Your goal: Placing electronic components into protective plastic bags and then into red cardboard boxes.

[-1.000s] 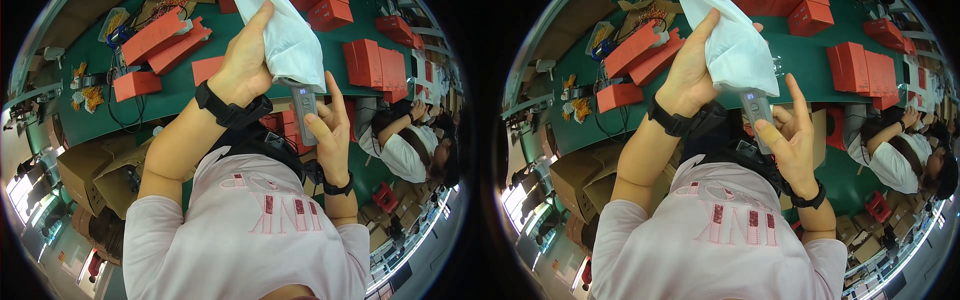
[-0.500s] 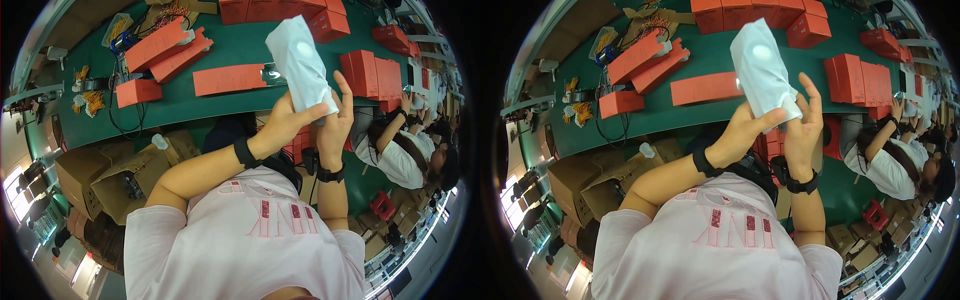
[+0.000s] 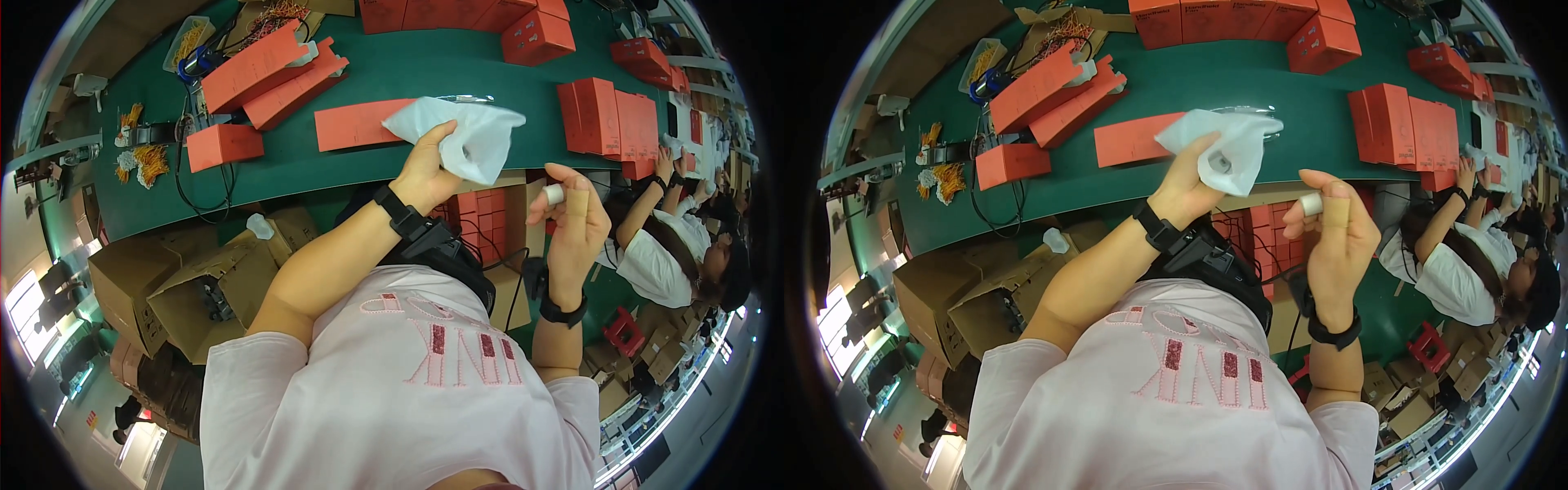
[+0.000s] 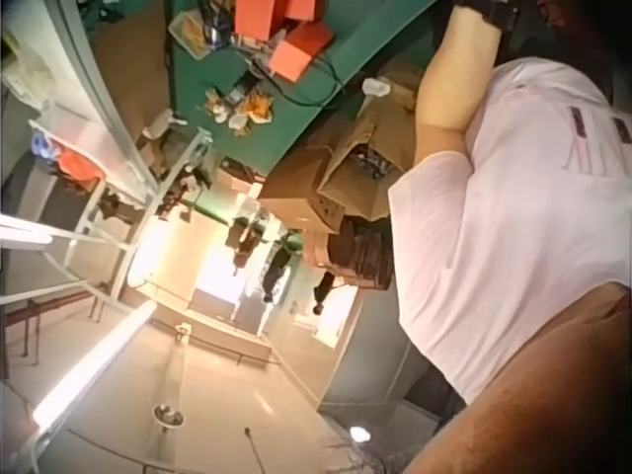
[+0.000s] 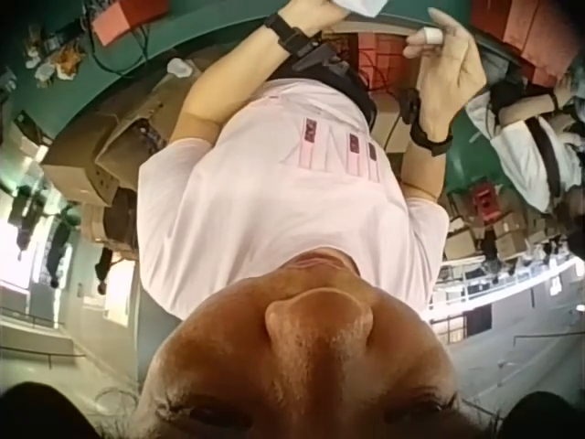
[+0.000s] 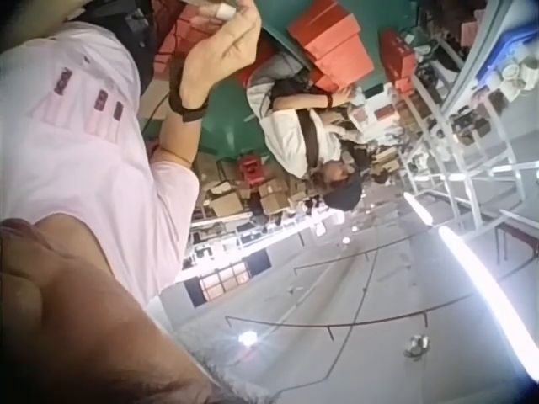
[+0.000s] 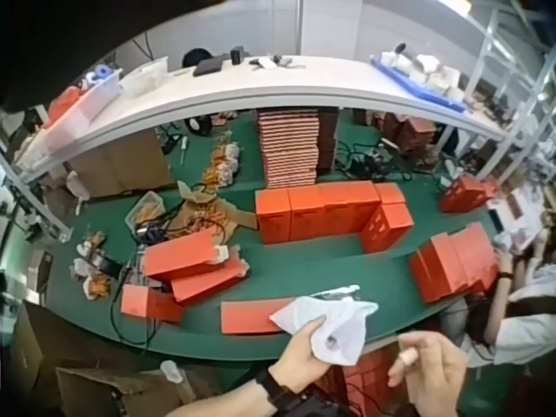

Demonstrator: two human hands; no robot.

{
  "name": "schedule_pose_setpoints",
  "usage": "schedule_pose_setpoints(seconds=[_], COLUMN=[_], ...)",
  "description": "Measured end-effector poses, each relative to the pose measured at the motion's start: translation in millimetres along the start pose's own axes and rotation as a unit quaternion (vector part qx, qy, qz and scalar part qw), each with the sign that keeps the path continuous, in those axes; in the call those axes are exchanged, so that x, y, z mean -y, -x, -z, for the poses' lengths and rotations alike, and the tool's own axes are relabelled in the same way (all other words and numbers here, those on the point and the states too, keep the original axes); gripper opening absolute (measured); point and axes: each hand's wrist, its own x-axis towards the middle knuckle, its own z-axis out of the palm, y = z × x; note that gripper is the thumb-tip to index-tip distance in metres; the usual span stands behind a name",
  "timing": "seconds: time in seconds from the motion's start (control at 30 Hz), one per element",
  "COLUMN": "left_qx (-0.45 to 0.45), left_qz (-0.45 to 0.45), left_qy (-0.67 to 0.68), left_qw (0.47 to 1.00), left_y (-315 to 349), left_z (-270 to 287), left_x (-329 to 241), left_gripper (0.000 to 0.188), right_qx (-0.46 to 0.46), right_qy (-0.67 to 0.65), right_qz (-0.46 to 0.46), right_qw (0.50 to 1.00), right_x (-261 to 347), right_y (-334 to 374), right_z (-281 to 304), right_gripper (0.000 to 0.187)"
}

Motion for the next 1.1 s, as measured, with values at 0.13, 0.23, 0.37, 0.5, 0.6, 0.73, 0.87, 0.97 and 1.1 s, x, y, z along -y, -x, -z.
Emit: schedule_pose_setpoints(seconds=[0.13, 0.23, 0.37, 0.5, 0.6, 0.73, 0.87, 0.97, 1.1], left_qx=[-0.009, 0.003, 0.05, 0.136, 0.132, 0.103, 0.051, -0.026, -0.01], left_qz=[-0.058, -0.126, -0.037, 0.078, -0.015, -0.001, -0.147, -0.397, -0.324], left_qy=[-0.069, -0.169, -0.284, -0.494, -0.511, -0.479, -0.813, -0.896, -0.919], left_qw=[0.996, 0.977, 0.957, 0.855, 0.849, 0.872, 0.562, 0.196, 0.225], left_y=[3, 5, 15, 14, 10, -2, -3, -27, -68], left_z=[7, 2, -5, -7, -1, 11, 8, 32, 77], left_x=[9, 26, 30, 29, 46, 51, -2, -46, -81], left_gripper=[0.046, 0.045, 0.036, 0.055, 0.061, 0.064, 0.085, 0.111, 0.115], right_qx=[0.007, 0.089, 0.139, 0.105, 0.124, 0.109, 0.106, 0.053, 0.18], right_qy=[-0.046, 0.155, -0.108, -0.362, -0.251, -0.022, 0.125, 0.347, 0.469], right_qz=[0.017, 0.071, -0.215, -0.347, -0.209, -0.107, -0.163, 0.039, 0.192], right_qw=[0.999, 0.981, 0.961, 0.859, 0.937, 0.988, 0.973, 0.935, 0.843], right_x=[-15, -21, -80, -120, -99, -93, -124, -156, -149], right_y=[1, 13, -2, 0, 10, 5, -40, -70, -105], right_z=[0, -19, 8, 18, 8, -15, 12, 33, 26], right_gripper=[0.067, 0.093, 0.028, 0.033, 0.049, 0.052, 0.052, 0.057, 0.062])
